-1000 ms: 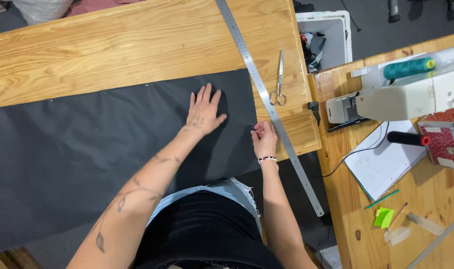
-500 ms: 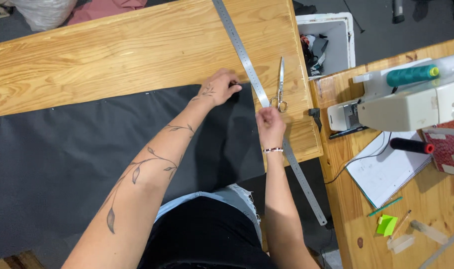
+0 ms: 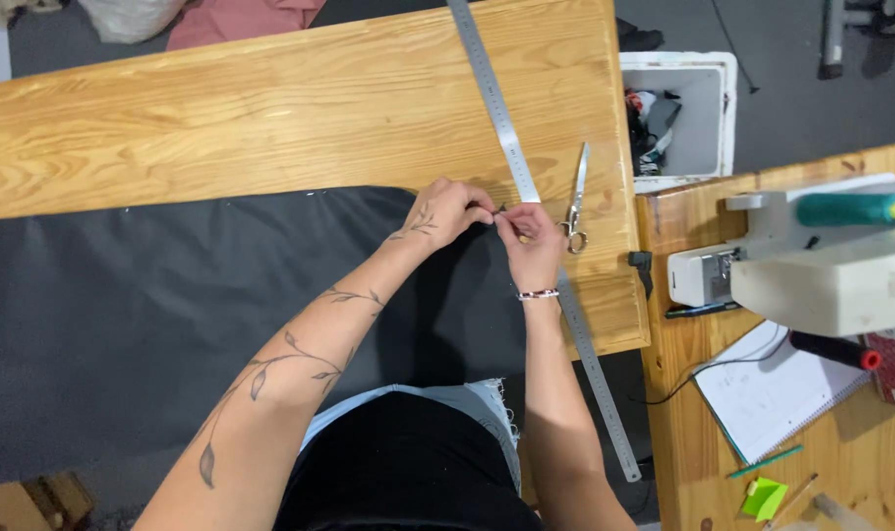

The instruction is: The person cuts a large piece of black fabric using scissors and a metal ruler on a wooden table. They then fold the fabric and secure the edges with pins.

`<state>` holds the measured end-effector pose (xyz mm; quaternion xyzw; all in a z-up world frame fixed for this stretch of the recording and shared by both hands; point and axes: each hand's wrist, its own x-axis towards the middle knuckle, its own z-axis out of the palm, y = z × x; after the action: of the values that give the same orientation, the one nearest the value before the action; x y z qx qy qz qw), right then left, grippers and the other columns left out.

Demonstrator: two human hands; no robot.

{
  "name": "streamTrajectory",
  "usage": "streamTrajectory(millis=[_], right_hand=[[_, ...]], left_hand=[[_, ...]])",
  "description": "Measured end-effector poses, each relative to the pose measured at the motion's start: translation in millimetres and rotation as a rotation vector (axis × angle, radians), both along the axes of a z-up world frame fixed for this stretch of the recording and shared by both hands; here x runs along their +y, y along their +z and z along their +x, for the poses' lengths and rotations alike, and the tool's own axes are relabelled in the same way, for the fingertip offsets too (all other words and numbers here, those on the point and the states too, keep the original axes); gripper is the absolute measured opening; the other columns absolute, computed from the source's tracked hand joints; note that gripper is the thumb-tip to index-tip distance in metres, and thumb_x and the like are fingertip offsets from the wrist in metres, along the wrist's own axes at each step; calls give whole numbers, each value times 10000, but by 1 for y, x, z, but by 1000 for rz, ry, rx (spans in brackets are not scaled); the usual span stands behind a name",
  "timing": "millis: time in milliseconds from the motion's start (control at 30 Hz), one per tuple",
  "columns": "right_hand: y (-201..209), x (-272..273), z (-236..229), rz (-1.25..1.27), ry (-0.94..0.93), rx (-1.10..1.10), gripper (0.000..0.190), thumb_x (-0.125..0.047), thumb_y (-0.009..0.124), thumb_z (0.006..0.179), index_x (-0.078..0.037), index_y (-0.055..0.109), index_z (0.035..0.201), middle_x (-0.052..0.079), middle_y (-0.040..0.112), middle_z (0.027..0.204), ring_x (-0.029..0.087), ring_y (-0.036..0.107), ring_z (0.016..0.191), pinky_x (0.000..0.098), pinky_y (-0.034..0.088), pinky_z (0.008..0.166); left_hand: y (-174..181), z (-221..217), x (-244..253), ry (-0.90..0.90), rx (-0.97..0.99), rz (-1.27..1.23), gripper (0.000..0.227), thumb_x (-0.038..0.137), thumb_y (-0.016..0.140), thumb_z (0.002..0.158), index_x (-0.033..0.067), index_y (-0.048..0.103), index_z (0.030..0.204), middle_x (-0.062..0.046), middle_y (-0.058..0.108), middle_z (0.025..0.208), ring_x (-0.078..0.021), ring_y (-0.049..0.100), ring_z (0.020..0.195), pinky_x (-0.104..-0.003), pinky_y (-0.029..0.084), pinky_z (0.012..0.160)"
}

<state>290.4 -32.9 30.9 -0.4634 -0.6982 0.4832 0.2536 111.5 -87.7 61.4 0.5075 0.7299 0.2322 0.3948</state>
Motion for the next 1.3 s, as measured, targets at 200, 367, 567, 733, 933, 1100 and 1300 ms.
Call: streamTrajectory(millis=[200, 367, 567, 733, 933, 1100, 1300], right_hand=[[-20, 5, 9, -17, -38, 109, 224, -29, 784, 854, -120, 676, 1029, 50, 757, 914, 107, 706, 880, 286, 570, 842], [-35, 2, 8, -68, -92, 221, 297, -5, 798, 851, -77, 708, 1124, 67, 758, 949, 108, 700, 908, 294, 572, 865], [-57, 7, 17, -101, -362, 353, 271, 27, 734, 873, -160, 651, 1050, -44, 705, 912, 49, 658, 831, 249, 563, 829], [-31, -1, 20, -242, -540, 490, 246, -4, 693, 918, -157, 644, 1103, -28, 665, 1011, 68, 680, 821, 199, 621, 749], [-55, -16, 42, -97, -169, 96, 236, -12, 698, 925, -113, 698, 1139, 56, 727, 979, 133, 687, 889, 300, 589, 776], [-53, -25, 37, -45, -189, 5, 330, -26, 668, 928, -188, 686, 1216, 13, 706, 890, 109, 658, 823, 284, 546, 778], [-54, -23, 31, -51, -185, -32, 319, -62, 685, 901, -202, 683, 1188, 10, 708, 867, 138, 682, 775, 292, 562, 734]], left_hand=[[-10, 7, 6, -12, 20, 19, 61, 350, 721, 896, 311, 765, 908, 8, 774, 979, -274, 716, 1030, -442, 559, 919], [-18, 8, 4, -4, 29, 34, 58, 339, 716, 896, 305, 763, 892, 28, 774, 940, -268, 726, 990, -437, 573, 876], [-16, 9, -3, 9, 47, 102, 80, 314, 710, 910, 256, 758, 937, -18, 772, 978, -281, 724, 1000, -450, 570, 877], [-13, -11, -28, 1, 188, 196, 336, 298, 681, 946, 154, 658, 1249, -97, 703, 1179, -299, 646, 1173, -436, 511, 1010], [-35, -20, -64, -8, 337, 248, 499, 150, 672, 920, 134, 572, 1409, -133, 622, 1278, -332, 580, 1241, -475, 416, 1099], [-31, -11, -74, -87, 387, 240, 536, 100, 612, 952, 205, 527, 1471, -124, 552, 1357, -345, 506, 1328, -521, 333, 1154], [-44, -5, -72, -55, 373, 210, 483, 156, 598, 955, 255, 563, 1426, -97, 558, 1358, -356, 436, 1393, -597, 247, 1188]])
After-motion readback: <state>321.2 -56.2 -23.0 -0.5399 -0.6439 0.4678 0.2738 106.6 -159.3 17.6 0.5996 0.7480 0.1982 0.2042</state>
